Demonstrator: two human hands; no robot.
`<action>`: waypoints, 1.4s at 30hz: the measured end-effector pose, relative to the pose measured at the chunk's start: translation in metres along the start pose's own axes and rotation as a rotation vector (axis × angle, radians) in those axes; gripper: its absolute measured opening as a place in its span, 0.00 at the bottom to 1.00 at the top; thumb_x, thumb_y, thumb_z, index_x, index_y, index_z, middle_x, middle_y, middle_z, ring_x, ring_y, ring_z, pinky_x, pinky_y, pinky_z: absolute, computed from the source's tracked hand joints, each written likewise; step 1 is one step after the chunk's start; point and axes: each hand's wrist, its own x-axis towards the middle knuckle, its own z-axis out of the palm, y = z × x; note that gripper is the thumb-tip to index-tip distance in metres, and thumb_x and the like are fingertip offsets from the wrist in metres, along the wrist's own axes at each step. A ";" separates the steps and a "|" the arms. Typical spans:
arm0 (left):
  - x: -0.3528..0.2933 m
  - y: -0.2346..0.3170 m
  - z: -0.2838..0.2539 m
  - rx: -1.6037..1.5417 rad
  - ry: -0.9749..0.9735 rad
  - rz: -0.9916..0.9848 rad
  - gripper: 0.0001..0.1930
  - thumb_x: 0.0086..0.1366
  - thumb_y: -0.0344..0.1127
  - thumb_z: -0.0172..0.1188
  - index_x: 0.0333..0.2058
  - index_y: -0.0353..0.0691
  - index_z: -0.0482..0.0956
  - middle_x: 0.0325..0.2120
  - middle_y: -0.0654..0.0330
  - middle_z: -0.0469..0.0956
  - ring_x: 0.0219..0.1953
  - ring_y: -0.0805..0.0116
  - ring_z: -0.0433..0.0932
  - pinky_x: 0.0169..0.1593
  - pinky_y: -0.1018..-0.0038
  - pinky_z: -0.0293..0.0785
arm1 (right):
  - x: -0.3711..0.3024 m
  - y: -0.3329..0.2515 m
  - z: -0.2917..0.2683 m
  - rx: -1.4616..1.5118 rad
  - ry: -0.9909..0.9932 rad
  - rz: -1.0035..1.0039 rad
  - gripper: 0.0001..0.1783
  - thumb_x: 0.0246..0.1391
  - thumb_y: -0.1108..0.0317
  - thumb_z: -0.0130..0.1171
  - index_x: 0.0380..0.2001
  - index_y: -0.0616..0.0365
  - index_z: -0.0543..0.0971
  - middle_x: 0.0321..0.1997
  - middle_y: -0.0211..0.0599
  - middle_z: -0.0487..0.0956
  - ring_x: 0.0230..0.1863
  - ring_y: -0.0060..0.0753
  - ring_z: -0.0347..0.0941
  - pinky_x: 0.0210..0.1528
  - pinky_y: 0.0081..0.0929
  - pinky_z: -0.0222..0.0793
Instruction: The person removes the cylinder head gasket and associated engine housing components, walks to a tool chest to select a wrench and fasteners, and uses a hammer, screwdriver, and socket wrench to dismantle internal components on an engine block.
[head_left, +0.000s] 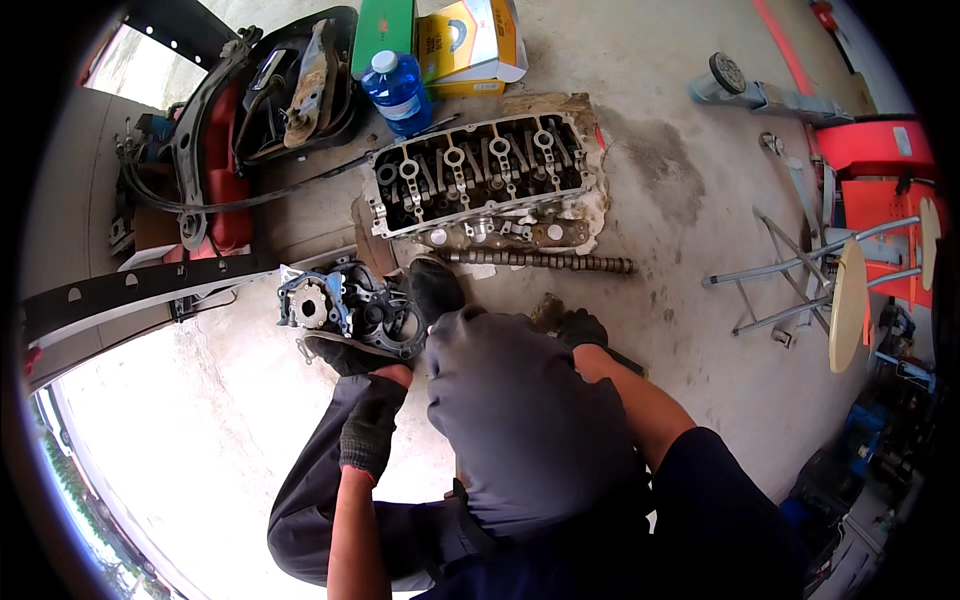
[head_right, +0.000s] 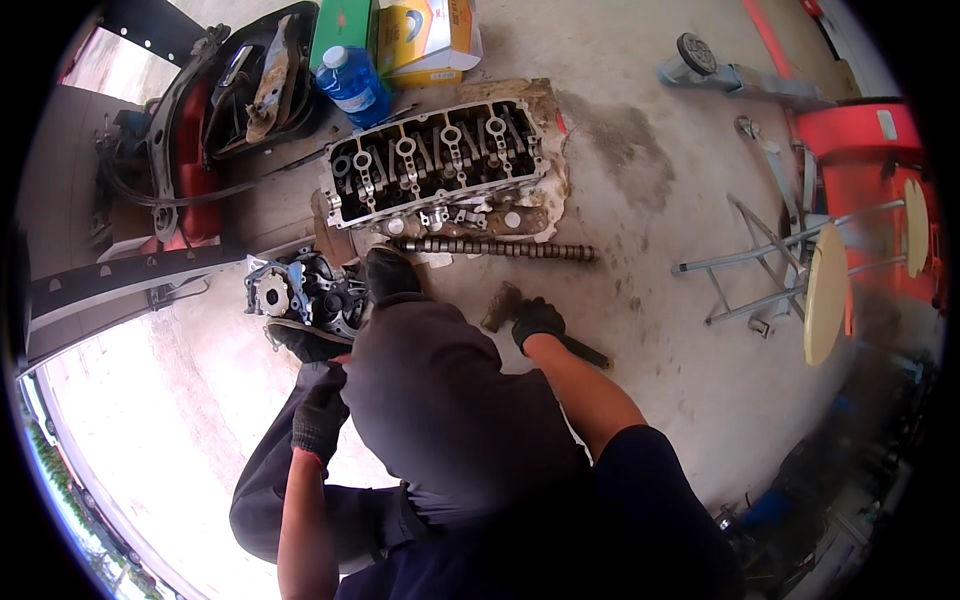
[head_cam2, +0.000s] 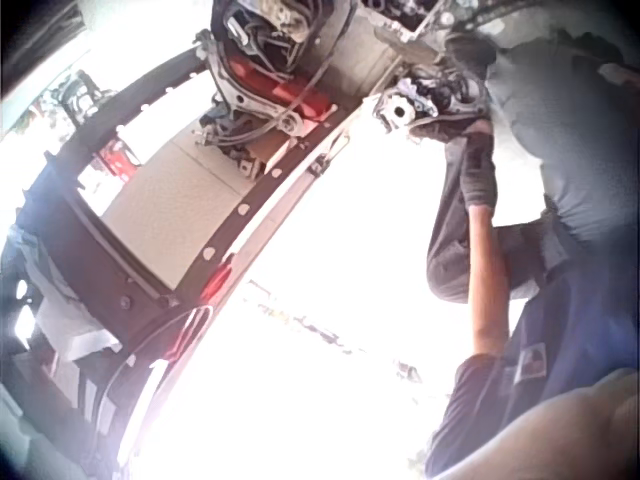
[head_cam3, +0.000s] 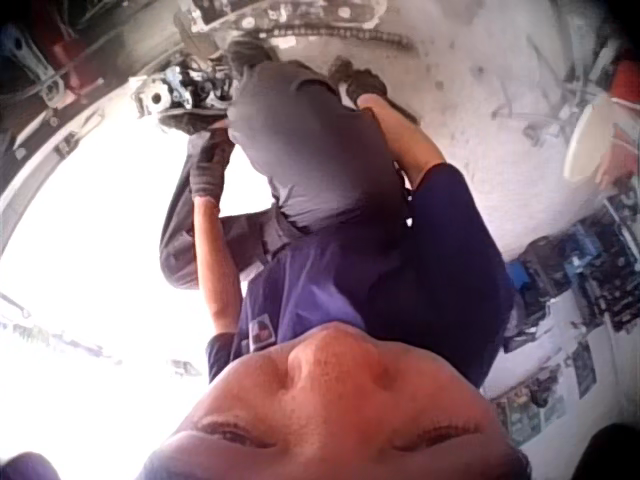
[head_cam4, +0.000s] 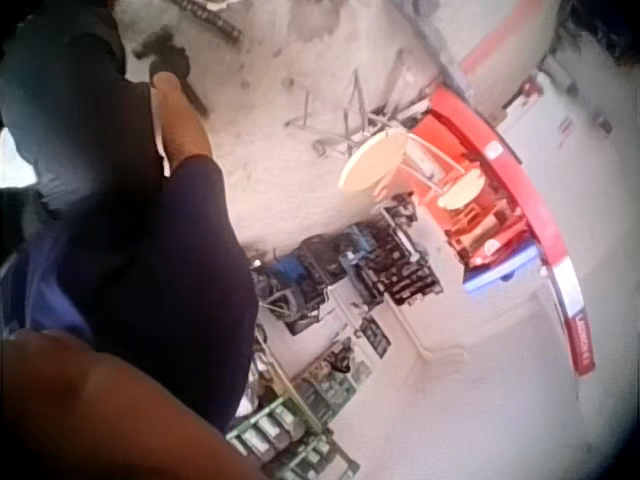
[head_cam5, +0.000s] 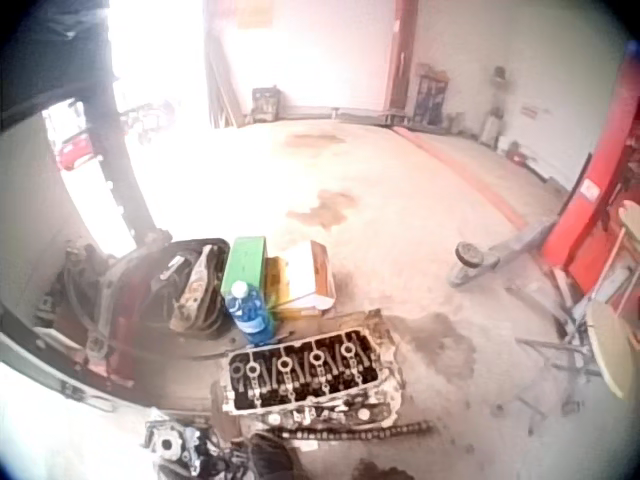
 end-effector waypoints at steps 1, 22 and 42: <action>-0.010 0.005 -0.004 -0.043 -0.008 -0.013 0.12 0.66 0.37 0.59 0.44 0.37 0.80 0.31 0.56 0.82 0.30 0.69 0.79 0.37 0.72 0.74 | -0.003 0.007 0.008 -0.075 -0.007 -0.065 0.21 0.55 0.60 0.57 0.52 0.52 0.77 0.56 0.45 0.74 0.58 0.47 0.73 0.56 0.41 0.72; -0.083 0.145 -0.115 -0.224 0.131 0.106 0.19 0.66 0.39 0.56 0.50 0.33 0.76 0.36 0.55 0.82 0.31 0.66 0.83 0.34 0.73 0.76 | -0.215 0.178 0.085 1.303 -0.237 0.296 0.25 0.63 0.53 0.48 0.55 0.59 0.76 0.53 0.40 0.80 0.50 0.38 0.77 0.50 0.32 0.71; -0.038 0.223 0.068 0.875 -0.564 0.891 0.17 0.60 0.38 0.50 0.35 0.32 0.83 0.39 0.44 0.82 0.45 0.46 0.81 0.49 0.59 0.77 | -0.288 0.013 -0.255 0.516 0.651 -0.651 0.16 0.58 0.67 0.60 0.50 0.56 0.79 0.42 0.37 0.81 0.42 0.28 0.78 0.47 0.25 0.73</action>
